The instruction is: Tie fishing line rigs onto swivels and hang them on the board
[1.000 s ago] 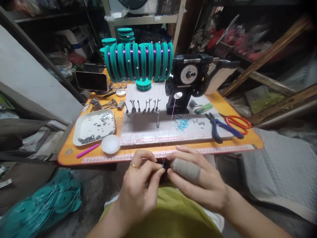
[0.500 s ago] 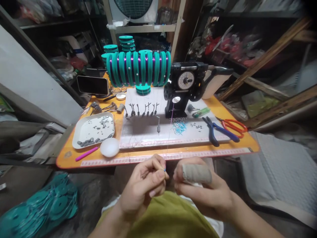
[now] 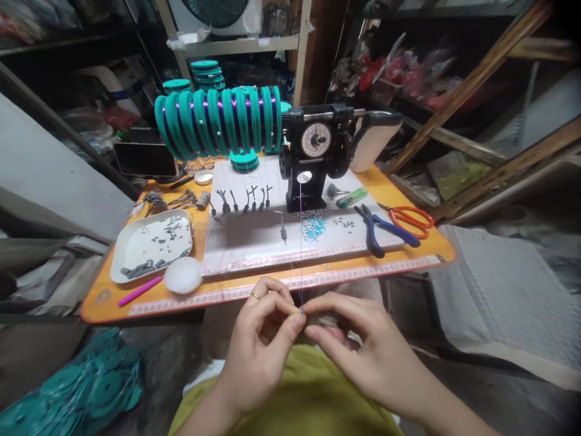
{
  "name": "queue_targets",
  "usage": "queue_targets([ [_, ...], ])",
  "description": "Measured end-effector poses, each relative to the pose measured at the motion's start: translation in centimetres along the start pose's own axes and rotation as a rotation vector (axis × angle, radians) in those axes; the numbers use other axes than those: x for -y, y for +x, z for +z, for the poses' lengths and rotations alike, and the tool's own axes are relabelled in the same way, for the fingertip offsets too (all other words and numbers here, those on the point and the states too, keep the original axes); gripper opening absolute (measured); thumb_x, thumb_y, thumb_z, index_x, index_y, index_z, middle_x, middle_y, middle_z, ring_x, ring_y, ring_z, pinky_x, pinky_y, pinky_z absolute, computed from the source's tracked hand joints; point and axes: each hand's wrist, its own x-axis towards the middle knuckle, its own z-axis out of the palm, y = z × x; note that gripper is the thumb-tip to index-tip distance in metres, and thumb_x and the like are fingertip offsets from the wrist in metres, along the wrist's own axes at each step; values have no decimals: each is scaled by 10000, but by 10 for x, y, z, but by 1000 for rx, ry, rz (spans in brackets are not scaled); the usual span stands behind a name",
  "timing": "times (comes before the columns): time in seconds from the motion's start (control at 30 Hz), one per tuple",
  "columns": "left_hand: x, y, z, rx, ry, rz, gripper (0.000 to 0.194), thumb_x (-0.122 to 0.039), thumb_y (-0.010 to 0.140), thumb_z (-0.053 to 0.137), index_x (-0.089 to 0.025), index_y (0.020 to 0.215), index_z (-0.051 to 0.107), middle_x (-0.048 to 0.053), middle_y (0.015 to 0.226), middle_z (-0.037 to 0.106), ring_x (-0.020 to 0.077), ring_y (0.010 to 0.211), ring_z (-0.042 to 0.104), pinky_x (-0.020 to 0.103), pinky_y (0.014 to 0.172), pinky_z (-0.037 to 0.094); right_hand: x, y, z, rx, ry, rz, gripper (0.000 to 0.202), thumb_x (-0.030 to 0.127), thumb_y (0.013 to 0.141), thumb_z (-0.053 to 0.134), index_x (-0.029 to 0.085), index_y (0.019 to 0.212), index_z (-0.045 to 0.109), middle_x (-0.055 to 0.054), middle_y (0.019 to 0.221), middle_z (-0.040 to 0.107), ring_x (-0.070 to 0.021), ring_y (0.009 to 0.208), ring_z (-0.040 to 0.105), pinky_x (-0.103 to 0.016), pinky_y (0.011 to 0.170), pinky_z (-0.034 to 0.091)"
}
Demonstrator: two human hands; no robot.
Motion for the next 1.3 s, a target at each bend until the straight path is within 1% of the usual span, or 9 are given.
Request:
queue_targets([
  [0.17, -4, -2, -5, -57, 370, 224, 143, -71, 886, 561, -183, 811, 612, 50, 873, 527, 172, 876, 558, 273, 728, 503, -3, 1, -4, -177, -366, -436, 212, 41, 865, 578, 169, 959, 717, -40, 729, 593, -149, 635, 574, -260, 538, 487],
  [0.27, -9, -3, -9, -73, 504, 358, 168, -16, 863, 545, -173, 854, 602, 45, 874, 517, 157, 869, 568, 255, 744, 507, -9, 4, -2, -247, -369, -588, 267, 48, 833, 621, 190, 1053, 672, -71, 884, 663, -201, 787, 656, -326, 674, 587],
  [0.43, -17, -7, -15, -68, 642, 457, 191, 16, 860, 525, -166, 902, 565, 51, 942, 498, 124, 830, 597, 206, 719, 527, -10, 24, -1, -38, -226, -546, 247, 134, 839, 647, 223, 1062, 588, -31, 1001, 699, -189, 883, 702, -375, 910, 599],
  [0.53, -18, -7, -19, -63, 685, 501, 219, 32, 862, 508, -168, 936, 561, 54, 980, 495, 115, 846, 608, 192, 763, 534, -7, 38, -1, 59, -214, -525, 223, 105, 890, 565, 237, 1067, 599, -1, 927, 685, -157, 793, 693, -340, 834, 617],
  [0.7, -17, -2, -22, -178, 714, 498, 174, -1, 860, 558, -164, 915, 582, 44, 922, 506, 132, 847, 597, 202, 740, 539, 5, 53, 1, -46, -274, -655, 202, 68, 924, 481, 195, 1015, 609, -73, 980, 586, -121, 730, 632, -206, 623, 561],
  [0.83, -14, 6, -23, -245, 678, 531, 178, 13, 831, 598, -156, 889, 605, 36, 856, 527, 152, 882, 573, 231, 785, 542, 16, 59, 1, -68, -249, -589, 182, 37, 906, 473, 169, 960, 587, -71, 940, 540, -119, 728, 576, -205, 596, 506],
  [1.13, -4, 16, -39, 27, 839, 866, 154, 22, 839, 560, -105, 917, 593, 127, 982, 628, 178, 829, 656, 263, 689, 571, 22, 79, 2, -32, -333, -456, 142, 32, 894, 524, 133, 833, 604, -53, 822, 549, -128, 685, 512, -236, 623, 421],
  [1.2, -6, 17, -40, 106, 825, 830, 162, 27, 843, 541, -107, 919, 589, 135, 968, 668, 184, 806, 665, 267, 657, 554, 19, 81, 5, -33, -348, -469, 129, 45, 899, 536, 134, 846, 612, -50, 822, 548, -128, 680, 516, -237, 622, 422],
  [1.3, -9, 18, -37, 136, 589, 579, 161, 18, 859, 527, -124, 878, 600, 104, 900, 669, 163, 809, 655, 248, 687, 533, 14, 80, 7, -61, -387, -503, 125, 100, 927, 536, 141, 848, 623, -37, 772, 526, -132, 634, 503, -243, 578, 421],
])
